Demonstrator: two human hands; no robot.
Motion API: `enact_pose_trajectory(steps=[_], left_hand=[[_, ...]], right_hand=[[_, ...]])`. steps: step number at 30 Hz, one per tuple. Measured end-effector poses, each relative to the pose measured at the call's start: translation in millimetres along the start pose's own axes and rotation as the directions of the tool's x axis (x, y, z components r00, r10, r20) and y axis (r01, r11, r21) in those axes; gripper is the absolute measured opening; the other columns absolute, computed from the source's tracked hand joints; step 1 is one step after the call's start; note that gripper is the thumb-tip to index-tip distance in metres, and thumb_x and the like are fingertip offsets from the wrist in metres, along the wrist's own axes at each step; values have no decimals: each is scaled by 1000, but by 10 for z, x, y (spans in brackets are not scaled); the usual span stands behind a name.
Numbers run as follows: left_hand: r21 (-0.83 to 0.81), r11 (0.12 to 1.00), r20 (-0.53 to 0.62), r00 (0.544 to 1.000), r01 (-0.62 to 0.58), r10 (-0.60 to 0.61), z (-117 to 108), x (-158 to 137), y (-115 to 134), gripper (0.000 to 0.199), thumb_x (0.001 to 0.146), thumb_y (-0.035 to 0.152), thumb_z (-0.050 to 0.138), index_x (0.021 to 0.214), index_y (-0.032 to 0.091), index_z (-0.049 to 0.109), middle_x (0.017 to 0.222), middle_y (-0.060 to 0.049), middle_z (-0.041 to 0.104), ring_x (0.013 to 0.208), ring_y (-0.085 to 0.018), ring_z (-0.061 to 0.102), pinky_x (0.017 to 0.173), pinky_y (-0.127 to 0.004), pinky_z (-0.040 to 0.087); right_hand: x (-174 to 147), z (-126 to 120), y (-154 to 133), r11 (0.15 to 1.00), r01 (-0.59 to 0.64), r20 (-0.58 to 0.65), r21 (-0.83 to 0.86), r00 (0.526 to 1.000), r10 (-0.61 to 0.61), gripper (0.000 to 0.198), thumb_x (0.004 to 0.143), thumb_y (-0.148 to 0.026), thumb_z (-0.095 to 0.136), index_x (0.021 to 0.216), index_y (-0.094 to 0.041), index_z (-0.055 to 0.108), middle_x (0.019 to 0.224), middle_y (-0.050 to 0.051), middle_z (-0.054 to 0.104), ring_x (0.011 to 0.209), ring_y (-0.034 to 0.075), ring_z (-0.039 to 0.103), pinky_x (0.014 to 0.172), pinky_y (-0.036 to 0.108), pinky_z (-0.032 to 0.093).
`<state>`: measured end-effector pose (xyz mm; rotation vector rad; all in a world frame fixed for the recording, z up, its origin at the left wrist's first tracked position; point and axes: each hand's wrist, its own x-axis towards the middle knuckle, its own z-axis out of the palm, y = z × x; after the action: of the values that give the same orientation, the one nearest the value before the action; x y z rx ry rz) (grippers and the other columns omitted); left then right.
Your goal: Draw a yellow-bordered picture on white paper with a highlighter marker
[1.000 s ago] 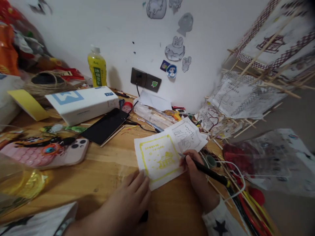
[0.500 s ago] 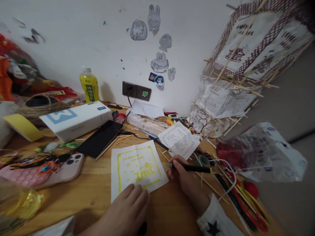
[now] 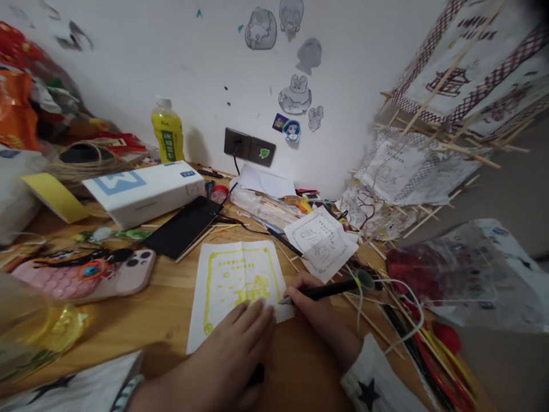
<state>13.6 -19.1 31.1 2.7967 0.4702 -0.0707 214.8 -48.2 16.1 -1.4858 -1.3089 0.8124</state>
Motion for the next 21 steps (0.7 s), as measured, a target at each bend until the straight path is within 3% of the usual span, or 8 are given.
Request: enact_pose_trajectory(steps=[4,6,10,17,21], left_hand=[[-33,999,-36,999,-34,33,37,-3,-32,70,74,27,59,139,5,45,144,-19,44,130,-36,40,111,-51,30],[-43,999,5,1000,-18,18,1,-2,-20,75,70,22,59,141,5,41,147,-19,40,132,-37,38,110,-53,30],[-39,999,119,993,17,-12,-81,14,0,84,61,13,56,143,3,38,152,-20,30,136,-39,32,110,-56,30],[-44,999,61,998,-3,6,8,-8,-30,83,64,16,56,144,4,37,153,-19,27,136,-38,32,110,-56,29],[-15,1000,122,992,13,-11,-31,15,-7,83,64,14,56,143,3,38,152,-20,27,136,-39,32,110,-56,29]], right_hand=[[8,-7,65,971,102,36,-216,995,-97,22,75,-19,56,53,-20,51,55,-4,50,55,12,44,53,24,35],[-4,-11,80,957,136,69,-256,990,-122,23,77,-19,55,54,-20,52,56,-3,51,56,13,45,53,25,35],[-22,-17,90,949,155,80,-273,987,-138,24,78,-19,54,54,-21,52,56,-2,51,55,13,44,51,25,34],[-19,1,9,939,166,105,-300,985,-141,23,77,-19,53,54,-21,50,57,-3,51,55,13,43,51,26,33],[-13,19,-41,956,166,120,-242,983,-141,23,75,-19,51,52,-21,47,55,-3,46,53,13,41,48,25,31]])
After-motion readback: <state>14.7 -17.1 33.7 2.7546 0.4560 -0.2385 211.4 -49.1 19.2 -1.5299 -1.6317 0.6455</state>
